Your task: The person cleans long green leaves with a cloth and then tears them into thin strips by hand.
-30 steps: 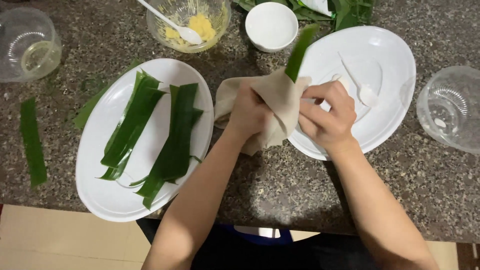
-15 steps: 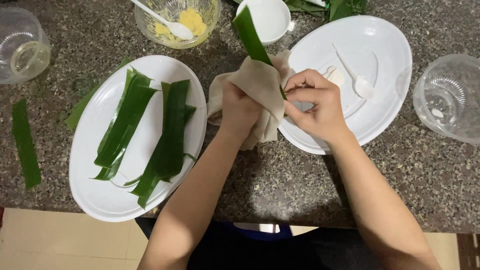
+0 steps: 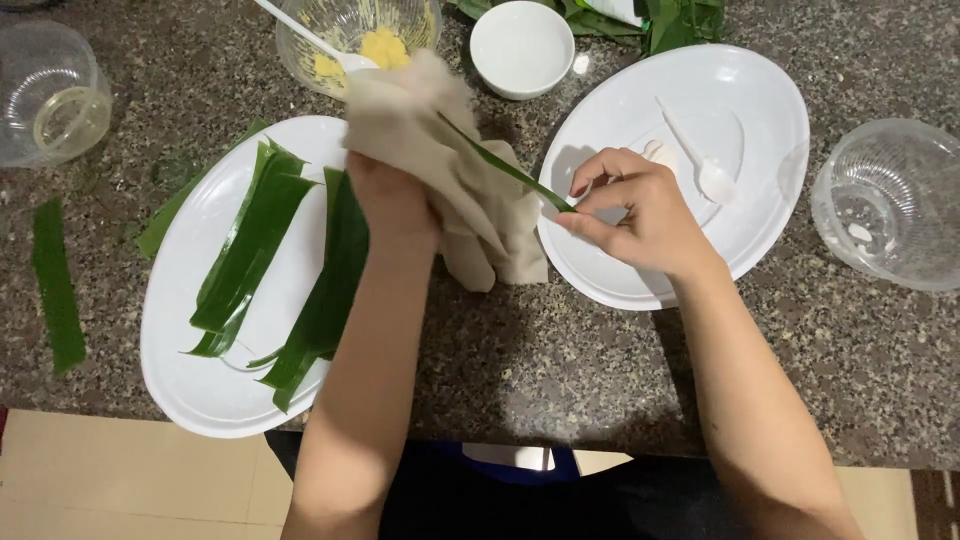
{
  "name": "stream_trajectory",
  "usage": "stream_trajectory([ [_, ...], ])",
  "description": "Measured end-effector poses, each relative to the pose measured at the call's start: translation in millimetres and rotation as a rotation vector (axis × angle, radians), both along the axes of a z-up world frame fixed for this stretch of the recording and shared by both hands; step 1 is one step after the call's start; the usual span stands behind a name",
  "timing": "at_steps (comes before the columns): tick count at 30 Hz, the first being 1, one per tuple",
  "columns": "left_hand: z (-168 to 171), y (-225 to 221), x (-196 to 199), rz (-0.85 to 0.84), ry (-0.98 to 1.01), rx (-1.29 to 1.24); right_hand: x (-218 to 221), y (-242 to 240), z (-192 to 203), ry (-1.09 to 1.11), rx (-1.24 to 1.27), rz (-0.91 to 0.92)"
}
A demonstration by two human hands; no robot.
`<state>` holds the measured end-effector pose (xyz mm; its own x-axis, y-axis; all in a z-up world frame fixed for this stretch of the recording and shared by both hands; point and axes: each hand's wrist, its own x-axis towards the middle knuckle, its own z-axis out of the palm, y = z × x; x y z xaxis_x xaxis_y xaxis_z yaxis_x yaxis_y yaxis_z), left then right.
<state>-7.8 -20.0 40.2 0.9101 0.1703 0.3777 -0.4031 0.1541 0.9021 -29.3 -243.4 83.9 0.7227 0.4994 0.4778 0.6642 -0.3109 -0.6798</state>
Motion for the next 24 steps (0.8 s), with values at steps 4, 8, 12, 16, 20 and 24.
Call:
stream_trajectory([
  [4,13.4,9.7,-3.3,-0.063,0.094,0.088,12.3,-6.5,-14.4,0.117,0.117,-0.026],
  [8,25.8,-8.9,-9.9,-0.135,0.239,0.219,13.2,-7.5,-23.4,0.254,0.325,-0.077],
  [12,36.6,-31.2,-15.6,-0.214,0.383,0.341,12.8,-1.3,-28.2,0.295,0.416,-0.061],
  [16,26.4,-40.8,-25.8,-0.258,0.483,0.422,10.3,2.8,-30.6,0.279,0.388,-0.056],
  [20,-3.2,-46.3,-19.5,-0.175,0.082,0.359,5.6,2.5,-10.0,0.179,0.268,0.016],
  [24,8.4,-46.8,-17.9,-0.160,-0.039,0.469,26.9,-31.0,-34.2,0.194,0.264,-0.012],
])
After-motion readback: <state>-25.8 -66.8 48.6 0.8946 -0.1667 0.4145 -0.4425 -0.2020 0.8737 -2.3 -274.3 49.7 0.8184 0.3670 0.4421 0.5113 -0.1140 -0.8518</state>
